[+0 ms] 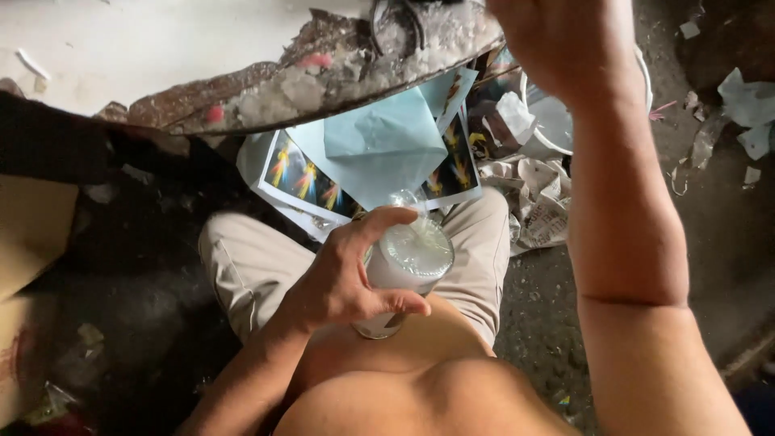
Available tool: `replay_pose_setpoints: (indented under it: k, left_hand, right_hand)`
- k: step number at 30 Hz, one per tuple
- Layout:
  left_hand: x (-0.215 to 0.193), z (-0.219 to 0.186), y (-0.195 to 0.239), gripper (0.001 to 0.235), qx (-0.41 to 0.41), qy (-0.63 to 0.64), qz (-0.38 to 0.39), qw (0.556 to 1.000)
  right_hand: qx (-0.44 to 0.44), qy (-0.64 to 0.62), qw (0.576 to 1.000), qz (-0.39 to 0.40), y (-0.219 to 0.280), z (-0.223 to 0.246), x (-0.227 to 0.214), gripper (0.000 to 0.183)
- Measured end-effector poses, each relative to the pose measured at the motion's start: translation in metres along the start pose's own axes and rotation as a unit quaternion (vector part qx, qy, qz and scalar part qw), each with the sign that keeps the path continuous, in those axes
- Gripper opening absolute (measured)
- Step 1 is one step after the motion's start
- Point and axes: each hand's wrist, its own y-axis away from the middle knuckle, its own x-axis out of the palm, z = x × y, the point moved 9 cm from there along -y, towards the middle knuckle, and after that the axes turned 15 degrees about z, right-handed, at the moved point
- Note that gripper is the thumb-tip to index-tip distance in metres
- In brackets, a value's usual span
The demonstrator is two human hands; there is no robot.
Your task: The person assembles candles by applying clear tape to the rim of a white candle with a gold top, then places a printed image into a plastic sleeve and inserts it into the candle. The person repeats this process for multiple candles.
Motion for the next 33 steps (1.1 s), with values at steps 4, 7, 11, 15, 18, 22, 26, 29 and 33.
replay_pose_setpoints:
  k: [4,7,11,15,18,22,26,29,33]
  left_hand:
    - [-0.001,-0.009,-0.002,0.087,-0.02,-0.01,0.037,0.999]
    - [0.0,-0.009,-0.008,0.088,0.021,0.06,0.062,0.996]
    - [0.003,-0.012,-0.016,0.102,0.034,0.118,0.088,0.989]
    - [0.006,-0.022,-0.021,0.09,0.067,0.196,0.112,0.972]
    - [0.004,-0.008,-0.015,0.05,-0.004,0.12,0.114,0.986]
    - [0.008,0.004,-0.007,0.061,0.006,0.072,0.109,0.991]
    - [0.012,0.013,-0.001,0.097,-0.098,0.014,0.012,0.995]
    - [0.009,0.005,0.002,0.089,-0.102,0.055,-0.036,0.993]
    - [0.007,0.003,0.005,0.085,-0.092,0.015,-0.06,0.994]
  right_hand:
    - [-0.007,-0.098,0.992,0.077,0.02,0.026,0.021,0.021]
    - [-0.081,-0.29,0.919,0.256,0.022,0.054,0.061,0.054]
    - [-0.069,-0.403,0.819,0.402,0.027,0.07,0.104,0.062]
    - [-0.082,-0.38,0.794,0.468,0.03,0.074,0.128,0.063]
    - [-0.089,-0.358,0.807,0.46,0.03,0.073,0.133,0.06]
    - [-0.045,-0.36,0.817,0.448,0.032,0.064,0.127,0.052]
    - [0.04,-0.317,0.849,0.42,0.048,0.026,0.127,0.043]
    - [0.092,-0.344,0.852,0.384,0.064,0.001,0.125,0.036]
    - [0.131,-0.447,0.833,0.297,0.08,-0.014,0.13,0.022]
